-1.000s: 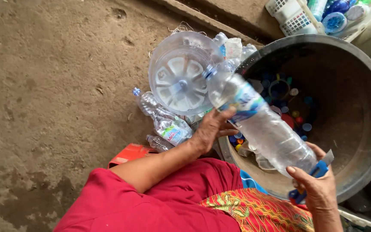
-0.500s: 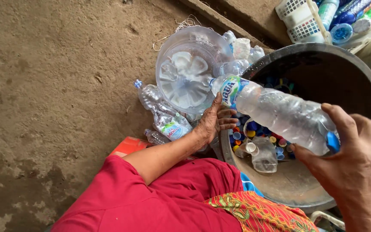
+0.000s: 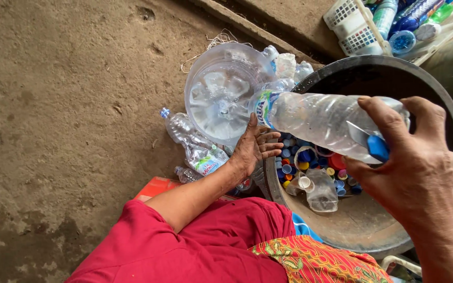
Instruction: Sorting plastic bottles by removing caps and labels and placing them in separate containers
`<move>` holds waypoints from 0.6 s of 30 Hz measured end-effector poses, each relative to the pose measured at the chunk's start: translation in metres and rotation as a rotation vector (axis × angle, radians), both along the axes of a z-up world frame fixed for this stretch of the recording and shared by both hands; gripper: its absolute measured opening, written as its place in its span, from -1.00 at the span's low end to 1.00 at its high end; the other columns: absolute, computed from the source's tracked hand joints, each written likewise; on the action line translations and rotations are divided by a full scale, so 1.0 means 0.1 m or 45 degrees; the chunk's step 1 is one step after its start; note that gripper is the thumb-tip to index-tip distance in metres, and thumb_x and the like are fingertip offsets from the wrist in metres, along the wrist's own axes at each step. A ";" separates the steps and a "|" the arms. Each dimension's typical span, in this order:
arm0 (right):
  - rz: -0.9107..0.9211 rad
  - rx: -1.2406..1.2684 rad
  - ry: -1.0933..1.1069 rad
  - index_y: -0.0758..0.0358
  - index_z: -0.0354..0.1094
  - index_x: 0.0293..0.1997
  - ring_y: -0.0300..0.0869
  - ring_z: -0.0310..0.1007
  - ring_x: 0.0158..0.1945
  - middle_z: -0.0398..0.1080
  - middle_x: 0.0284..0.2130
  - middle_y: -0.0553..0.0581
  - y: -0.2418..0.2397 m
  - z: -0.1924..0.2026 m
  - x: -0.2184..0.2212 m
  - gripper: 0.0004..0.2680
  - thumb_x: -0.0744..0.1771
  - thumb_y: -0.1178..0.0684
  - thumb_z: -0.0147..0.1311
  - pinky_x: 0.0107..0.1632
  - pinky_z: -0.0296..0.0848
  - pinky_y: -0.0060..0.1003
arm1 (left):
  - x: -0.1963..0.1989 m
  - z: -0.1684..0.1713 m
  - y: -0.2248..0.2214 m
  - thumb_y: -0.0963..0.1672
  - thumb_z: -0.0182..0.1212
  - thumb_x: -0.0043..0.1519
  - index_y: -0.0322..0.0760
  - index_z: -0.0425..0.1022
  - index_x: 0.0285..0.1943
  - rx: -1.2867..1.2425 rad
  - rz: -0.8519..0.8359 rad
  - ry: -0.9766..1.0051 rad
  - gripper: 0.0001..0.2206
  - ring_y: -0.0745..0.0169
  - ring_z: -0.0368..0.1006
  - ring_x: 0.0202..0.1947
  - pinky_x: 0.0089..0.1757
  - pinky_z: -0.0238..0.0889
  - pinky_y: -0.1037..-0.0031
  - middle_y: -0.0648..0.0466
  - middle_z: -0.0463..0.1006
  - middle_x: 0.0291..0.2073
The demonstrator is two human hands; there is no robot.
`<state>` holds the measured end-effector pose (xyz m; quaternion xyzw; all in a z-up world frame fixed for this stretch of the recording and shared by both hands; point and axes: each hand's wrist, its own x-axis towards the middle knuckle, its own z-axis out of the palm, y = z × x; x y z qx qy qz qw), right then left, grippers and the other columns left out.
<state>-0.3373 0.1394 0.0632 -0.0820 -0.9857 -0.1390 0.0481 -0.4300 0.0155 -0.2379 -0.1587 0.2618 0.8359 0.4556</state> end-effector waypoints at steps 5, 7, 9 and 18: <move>-0.004 0.059 -0.006 -0.18 0.36 0.45 0.11 0.58 -0.23 0.31 0.26 0.34 -0.09 -0.03 -0.08 -0.30 0.10 -0.24 0.40 -0.42 0.61 -0.03 | -0.04 -0.11 -0.02 0.31 0.12 0.01 -0.39 0.24 0.23 0.027 0.005 -0.025 -0.14 -0.03 0.55 -0.24 -0.20 0.49 0.26 -0.16 0.52 -0.09; -0.016 0.054 -0.023 -0.19 0.34 0.44 0.09 0.57 -0.22 0.28 0.25 0.31 -0.11 -0.05 -0.10 -0.32 0.11 -0.20 0.38 -0.47 0.59 -0.03 | -0.05 -0.15 -0.02 0.30 0.15 0.02 -0.32 0.26 0.13 0.020 0.044 -0.054 -0.22 -0.07 0.58 -0.25 -0.23 0.52 0.27 -0.17 0.55 -0.13; -0.049 -0.063 0.007 -0.14 0.34 0.43 0.12 0.55 -0.24 0.27 0.21 0.32 -0.12 -0.10 -0.06 -0.33 0.11 -0.12 0.39 -0.43 0.57 0.00 | -0.06 -0.16 -0.03 0.30 0.16 0.02 -0.32 0.26 0.11 -0.007 0.046 -0.060 -0.23 -0.07 0.58 -0.25 -0.23 0.53 0.27 -0.15 0.54 -0.16; -1.122 -1.878 0.435 0.12 0.31 0.32 -0.24 0.04 -0.60 0.37 -0.35 0.16 1.02 -1.12 1.39 -0.40 0.10 0.29 0.24 -0.59 0.02 -0.33 | -0.23 0.49 0.13 0.15 0.26 0.02 -0.43 0.44 0.23 -0.122 -0.113 0.311 -0.28 0.03 0.55 -0.11 -0.07 0.45 0.32 -0.15 0.58 -0.06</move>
